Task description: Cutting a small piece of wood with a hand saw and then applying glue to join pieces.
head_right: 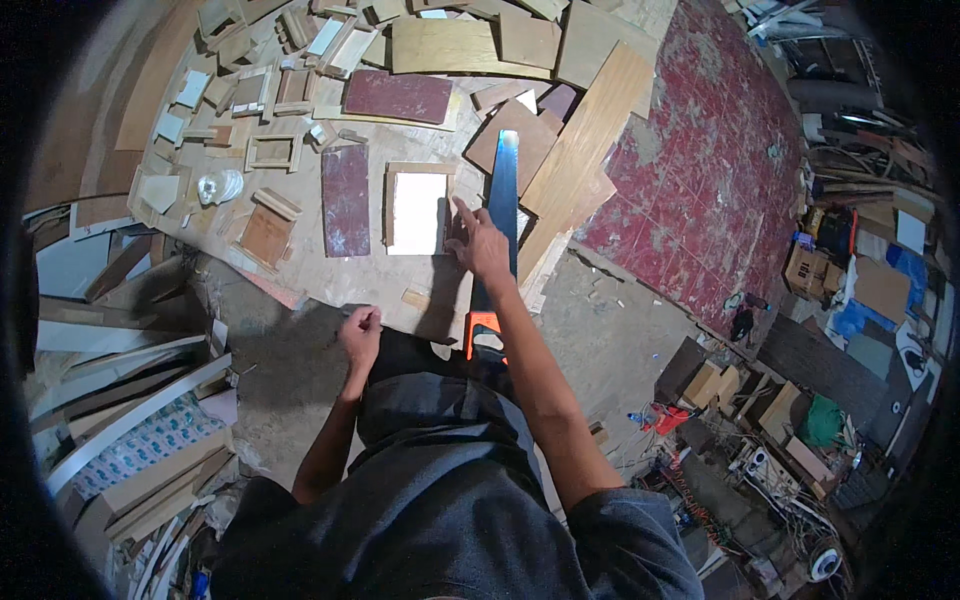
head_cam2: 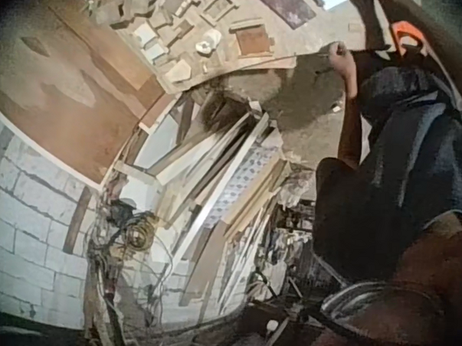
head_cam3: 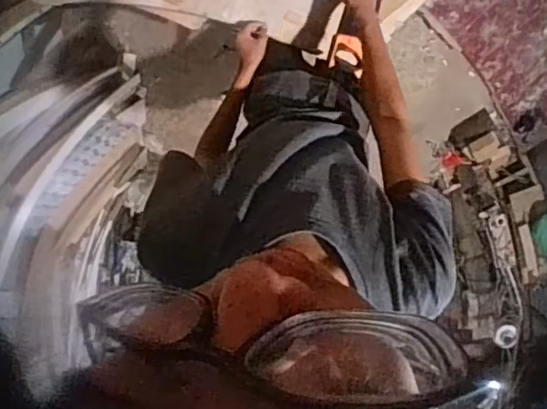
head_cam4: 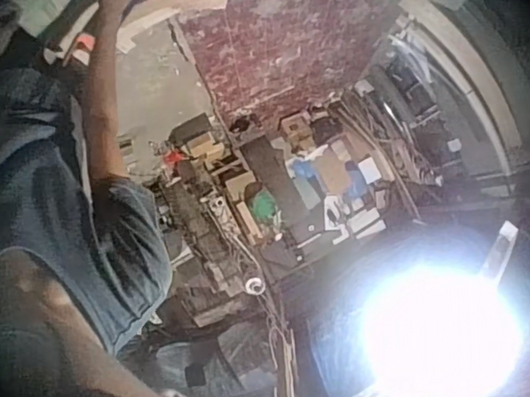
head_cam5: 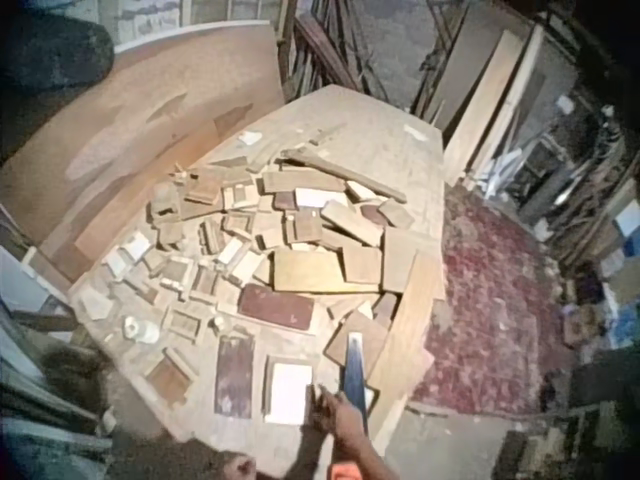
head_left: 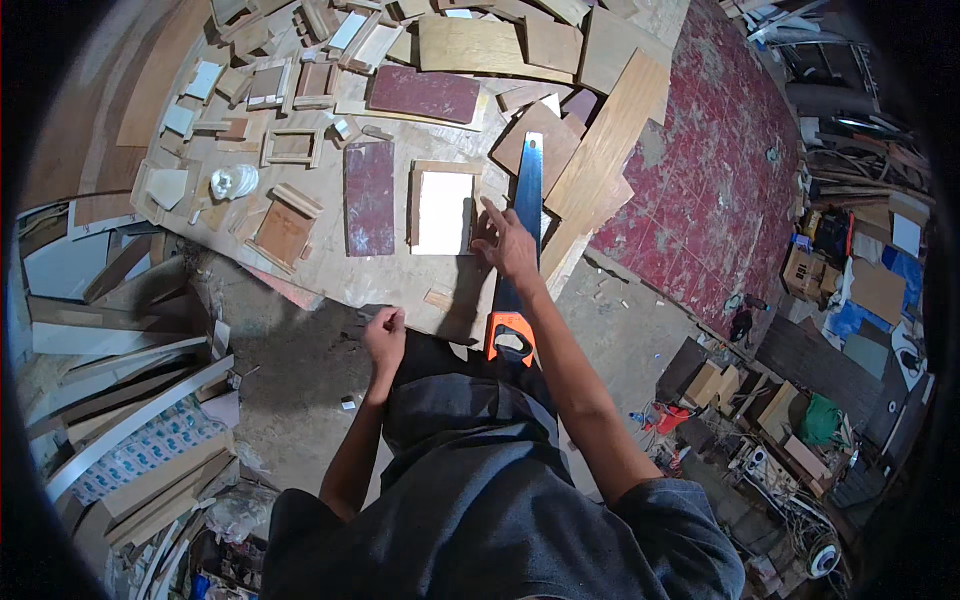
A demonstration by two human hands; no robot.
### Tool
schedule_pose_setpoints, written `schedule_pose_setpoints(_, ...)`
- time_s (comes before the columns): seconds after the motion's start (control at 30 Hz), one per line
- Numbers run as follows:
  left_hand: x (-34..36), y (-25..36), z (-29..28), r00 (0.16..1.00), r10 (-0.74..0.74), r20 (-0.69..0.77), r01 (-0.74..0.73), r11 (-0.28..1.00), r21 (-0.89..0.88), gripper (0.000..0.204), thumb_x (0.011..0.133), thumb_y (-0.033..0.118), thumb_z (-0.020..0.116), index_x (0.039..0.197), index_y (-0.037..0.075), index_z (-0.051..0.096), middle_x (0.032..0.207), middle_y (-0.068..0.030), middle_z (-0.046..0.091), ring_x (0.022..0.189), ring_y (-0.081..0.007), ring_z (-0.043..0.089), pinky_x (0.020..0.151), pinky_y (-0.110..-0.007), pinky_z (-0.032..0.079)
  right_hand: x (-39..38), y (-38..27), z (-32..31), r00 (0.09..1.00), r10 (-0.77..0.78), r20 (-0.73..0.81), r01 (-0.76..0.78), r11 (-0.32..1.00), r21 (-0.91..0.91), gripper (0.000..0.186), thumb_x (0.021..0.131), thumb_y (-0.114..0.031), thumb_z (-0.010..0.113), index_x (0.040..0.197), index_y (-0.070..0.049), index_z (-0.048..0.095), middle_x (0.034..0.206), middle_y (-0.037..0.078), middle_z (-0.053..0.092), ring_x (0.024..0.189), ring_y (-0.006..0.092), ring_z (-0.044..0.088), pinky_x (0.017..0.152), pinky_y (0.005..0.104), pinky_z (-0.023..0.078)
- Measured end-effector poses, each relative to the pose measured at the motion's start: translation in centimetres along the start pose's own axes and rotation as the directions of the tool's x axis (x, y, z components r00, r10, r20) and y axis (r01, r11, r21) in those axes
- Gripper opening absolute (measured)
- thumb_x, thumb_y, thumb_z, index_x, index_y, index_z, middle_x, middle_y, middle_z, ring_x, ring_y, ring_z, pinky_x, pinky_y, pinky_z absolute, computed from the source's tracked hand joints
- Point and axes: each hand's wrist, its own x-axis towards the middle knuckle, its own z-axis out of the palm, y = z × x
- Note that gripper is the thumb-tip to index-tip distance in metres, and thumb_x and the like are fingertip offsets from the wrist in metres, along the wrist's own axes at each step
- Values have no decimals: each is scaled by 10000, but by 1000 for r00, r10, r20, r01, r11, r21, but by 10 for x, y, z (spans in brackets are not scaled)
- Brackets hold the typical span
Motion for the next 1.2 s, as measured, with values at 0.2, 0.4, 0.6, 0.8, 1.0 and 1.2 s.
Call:
schedule_pose_setpoints(0.2,-18,-18,-27,995,-91,-39,91,996,-8,142,876,135,674,955,19,692,784,-92,694,663,-148,632,643,-295,499,15,2,-6,993,-65,98,77,989,-124,919,679,-341,838,1468,-257,375,1128,141,568,987,332,624,825,422,530)
schedule_pose_setpoints(0.4,-35,-36,-29,987,-153,-56,152,988,-24,156,875,146,674,965,20,695,838,-97,709,708,-175,656,670,-304,512,17,0,-3,986,-81,149,107,979,-172,932,682,-320,836,1477,-242,353,1226,174,551,1021,353,632,841,435,542)
schedule_pose_setpoints(0.6,-48,-45,-30,986,-157,-54,156,987,-29,158,879,149,665,965,19,693,845,-107,708,729,-193,667,693,-320,518,17,-2,-3,983,-78,167,109,977,-185,958,674,-327,833,1487,-241,334,1221,194,555,1061,375,609,853,444,535)
schedule_pose_setpoints(0.8,-57,-47,-33,984,-158,-84,156,987,-21,153,884,145,658,967,19,690,847,-112,704,745,-191,668,700,-318,515,17,-4,-2,982,-67,176,104,971,-214,943,676,-318,831,1477,-213,344,1226,196,562,1061,375,610,854,444,536)
schedule_pose_setpoints(1.0,-67,-47,-35,985,-153,-79,151,988,-35,156,898,151,649,970,16,680,847,-111,700,755,-193,666,707,-318,512,15,-2,0,981,-127,144,158,960,-230,954,686,-302,829,1482,-164,322,1164,192,572,1020,362,629,819,447,543)
schedule_pose_setpoints(1.2,-76,-59,-34,987,-140,-74,140,990,-16,163,895,161,661,964,15,685,798,-100,689,717,-168,647,677,-309,504,14,-10,-2,981,-94,167,133,963,-235,963,687,-316,827,1483,-155,309,1181,201,570,1035,374,623,839,454,537)
